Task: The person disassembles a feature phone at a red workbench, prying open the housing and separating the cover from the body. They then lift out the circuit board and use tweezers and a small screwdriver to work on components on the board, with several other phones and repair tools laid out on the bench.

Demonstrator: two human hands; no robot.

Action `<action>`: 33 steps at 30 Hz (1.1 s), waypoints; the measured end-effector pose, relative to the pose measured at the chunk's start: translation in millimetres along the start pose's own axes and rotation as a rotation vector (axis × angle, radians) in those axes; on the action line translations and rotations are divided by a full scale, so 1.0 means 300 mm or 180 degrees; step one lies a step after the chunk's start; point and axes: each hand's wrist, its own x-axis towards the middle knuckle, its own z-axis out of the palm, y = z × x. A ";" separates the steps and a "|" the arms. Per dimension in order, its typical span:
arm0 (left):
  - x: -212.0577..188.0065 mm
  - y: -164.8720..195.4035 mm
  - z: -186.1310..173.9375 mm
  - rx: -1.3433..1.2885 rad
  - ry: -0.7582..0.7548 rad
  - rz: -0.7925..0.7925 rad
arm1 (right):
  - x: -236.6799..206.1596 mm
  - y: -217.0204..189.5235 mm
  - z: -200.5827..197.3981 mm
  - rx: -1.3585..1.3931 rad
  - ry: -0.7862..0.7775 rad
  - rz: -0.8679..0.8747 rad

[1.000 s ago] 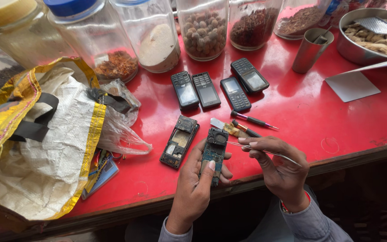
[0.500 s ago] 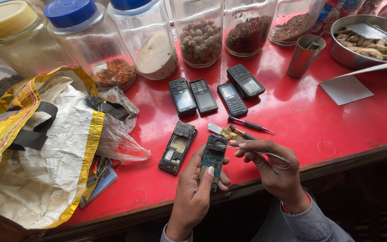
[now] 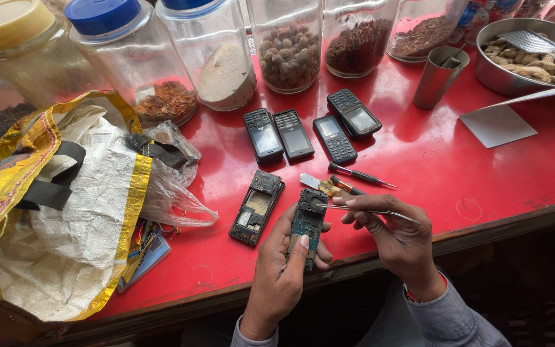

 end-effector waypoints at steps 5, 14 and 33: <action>0.001 0.002 -0.002 0.0072 0.0019 0.0006 | -0.002 -0.001 0.002 0.0094 0.0039 0.0129; -0.003 0.003 -0.007 0.0165 -0.0021 0.0045 | -0.004 -0.001 0.005 -0.0020 -0.0044 0.0013; -0.005 0.007 -0.008 0.0168 -0.0006 0.0027 | -0.013 -0.009 0.006 0.0185 0.0137 0.0195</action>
